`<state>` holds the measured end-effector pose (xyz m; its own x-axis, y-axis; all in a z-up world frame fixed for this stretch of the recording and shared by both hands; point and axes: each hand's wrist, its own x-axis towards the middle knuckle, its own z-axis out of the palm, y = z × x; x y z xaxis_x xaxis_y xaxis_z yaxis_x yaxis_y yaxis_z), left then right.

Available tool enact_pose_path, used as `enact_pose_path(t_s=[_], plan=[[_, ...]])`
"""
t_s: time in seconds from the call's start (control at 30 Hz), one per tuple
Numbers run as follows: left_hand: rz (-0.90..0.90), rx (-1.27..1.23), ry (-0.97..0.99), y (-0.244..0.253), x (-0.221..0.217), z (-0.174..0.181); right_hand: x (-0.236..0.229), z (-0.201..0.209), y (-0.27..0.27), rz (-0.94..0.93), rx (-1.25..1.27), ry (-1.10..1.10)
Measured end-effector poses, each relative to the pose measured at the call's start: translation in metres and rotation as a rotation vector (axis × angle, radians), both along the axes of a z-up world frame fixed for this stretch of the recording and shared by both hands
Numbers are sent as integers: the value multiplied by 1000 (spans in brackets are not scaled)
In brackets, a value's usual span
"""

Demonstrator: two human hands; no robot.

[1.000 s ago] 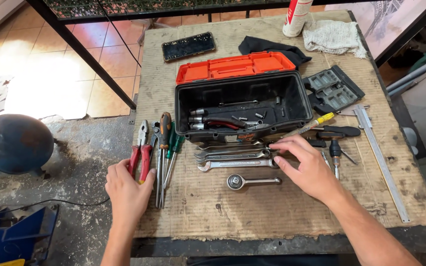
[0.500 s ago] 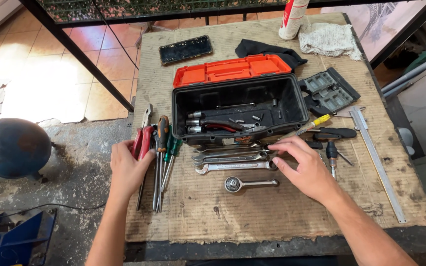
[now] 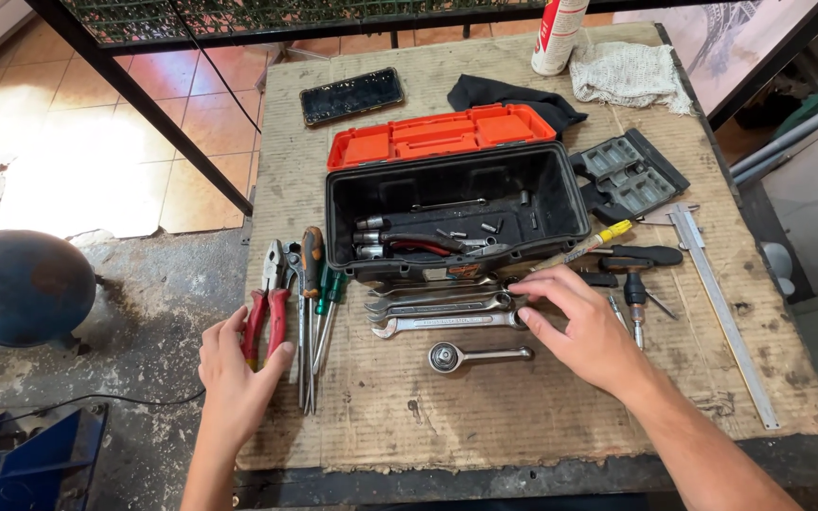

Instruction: The person opens a red and black toolbox on a wooden table and removes various tools, including screwdrivers, pliers, wrenches, and sockets. They place the tools on the table one by one, arranging them in a neat layout. The person also handles a small metal component, possibly a socket or bit, and places it with the other tools.

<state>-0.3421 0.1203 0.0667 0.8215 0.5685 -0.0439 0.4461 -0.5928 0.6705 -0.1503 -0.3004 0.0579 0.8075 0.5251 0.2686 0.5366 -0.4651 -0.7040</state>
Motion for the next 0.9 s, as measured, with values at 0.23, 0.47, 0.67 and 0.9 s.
enact_pose_path(t_s=[0.23, 0.47, 0.67, 0.9], plan=[[-8, 100, -49, -10, 13, 12, -9, 24, 1, 78, 113, -191], [-730, 268, -466, -55, 114, 81, 15, 37, 22, 62, 269, -367], [-1012, 261, 249, -69, 265, 32, 14, 54, 37, 4, 318, -403], [-1135, 358, 233, -78, 272, 33, 16, 36, 26, -19, 331, -386]])
